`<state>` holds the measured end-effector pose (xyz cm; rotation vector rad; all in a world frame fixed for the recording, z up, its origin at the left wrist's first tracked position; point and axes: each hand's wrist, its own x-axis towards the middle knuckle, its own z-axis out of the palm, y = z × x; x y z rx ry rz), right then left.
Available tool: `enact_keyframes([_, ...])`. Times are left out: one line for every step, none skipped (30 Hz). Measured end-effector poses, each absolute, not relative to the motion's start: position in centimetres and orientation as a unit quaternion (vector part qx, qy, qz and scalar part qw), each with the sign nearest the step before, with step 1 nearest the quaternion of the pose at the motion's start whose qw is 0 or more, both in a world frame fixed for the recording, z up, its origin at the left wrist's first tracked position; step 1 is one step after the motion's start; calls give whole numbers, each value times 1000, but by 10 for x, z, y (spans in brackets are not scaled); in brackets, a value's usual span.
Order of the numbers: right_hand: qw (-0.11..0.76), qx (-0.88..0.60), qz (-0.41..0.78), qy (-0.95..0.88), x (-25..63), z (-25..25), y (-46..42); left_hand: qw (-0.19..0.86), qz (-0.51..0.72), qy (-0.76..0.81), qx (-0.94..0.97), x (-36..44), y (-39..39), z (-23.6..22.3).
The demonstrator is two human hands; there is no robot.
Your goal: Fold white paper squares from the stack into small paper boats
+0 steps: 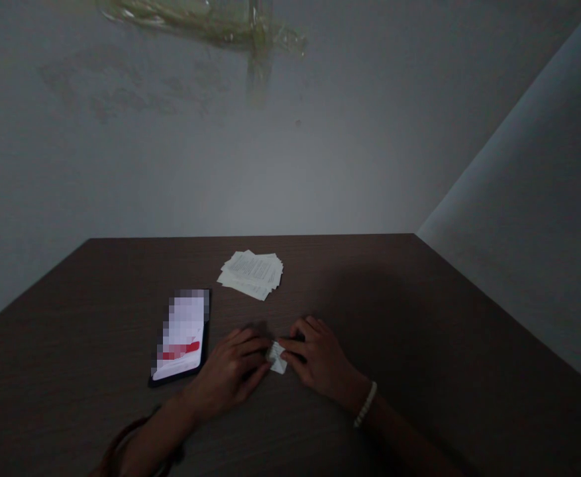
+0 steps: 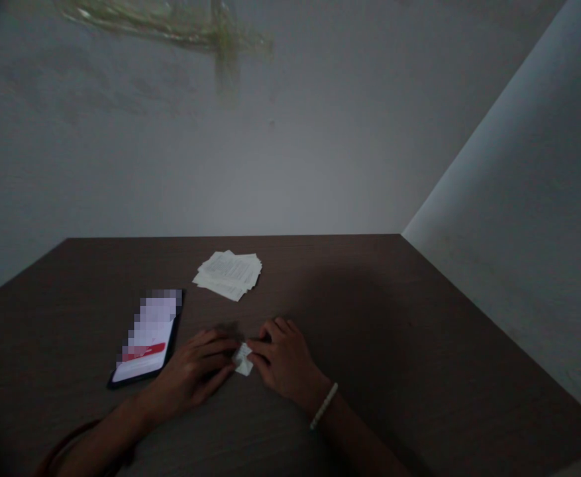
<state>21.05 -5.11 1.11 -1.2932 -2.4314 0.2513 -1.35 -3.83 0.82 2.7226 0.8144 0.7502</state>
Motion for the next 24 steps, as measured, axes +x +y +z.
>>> enact_keyframes([184,-459,88,-865,210,12,-51,101,258,276,920,-13,-38,7])
enact_keyframes([181,-459,85,-866,210,12,-52,102,262,278,919,-13,-37,6])
enact_keyframes([177,-458,82,-867,210,13,-52,105,265,280,917,-13,-36,5])
enact_keyframes([173,-456,78,-869,210,14,-52,108,267,283,915,-13,-36,4])
enact_keyframes([170,-454,76,-871,210,15,-52,111,267,286,914,-14,-35,4])
enact_keyframes([169,-452,75,-873,210,15,-52,113,266,288,913,-14,-35,3])
enact_keyframes([168,-452,75,-873,210,16,-52,115,262,292,913,-14,-35,3])
enact_keyframes([169,-453,76,-872,209,16,-52,115,258,295,913,-14,-34,2])
enact_keyframes([171,-455,77,-871,209,15,-52,113,255,295,914,-14,-34,2])
enact_keyframes([173,-457,78,-869,209,15,-53,110,250,296,915,-14,-34,3])
enact_keyframes([174,-459,78,-868,209,15,-53,106,244,296,917,-13,-34,4])
enact_keyframes([175,-458,79,-868,209,14,-53,102,239,295,919,-13,-34,5])
enact_keyframes([174,-454,80,-870,208,14,-53,98,234,295,921,-13,-34,6])
enact_keyframes([173,-448,81,-873,208,15,-53,94,231,295,922,-12,-35,7])
enact_keyframes([171,-442,81,-877,208,15,-53,90,228,294,924,-12,-35,8])
enact_keyframes([169,-436,81,-880,208,16,-53,86,226,293,925,-12,-35,10])
enact_keyframes([166,-432,81,-883,208,16,-53,81,225,290,927,-12,-36,10])
enact_keyframes([165,-431,81,-883,208,17,-53,75,226,286,928,-12,-36,11])
enact_keyframes([164,-433,81,-882,207,17,-54,67,229,283,929,-12,-37,12])
enact_keyframes([163,-436,83,-881,207,18,-54,59,234,280,929,-12,-37,12])
enact_keyframes([163,-438,86,-880,207,18,-54,51,240,278,929,-12,-38,12])
enact_keyframes([163,-440,90,-878,206,19,-54,45,244,277,928,-12,-38,12])
enact_keyframes([165,-442,94,-877,206,19,-54,40,245,276,928,-12,-39,13])
enact_keyframes([168,-444,98,-875,205,19,-54,37,242,276,930,-11,-39,13])
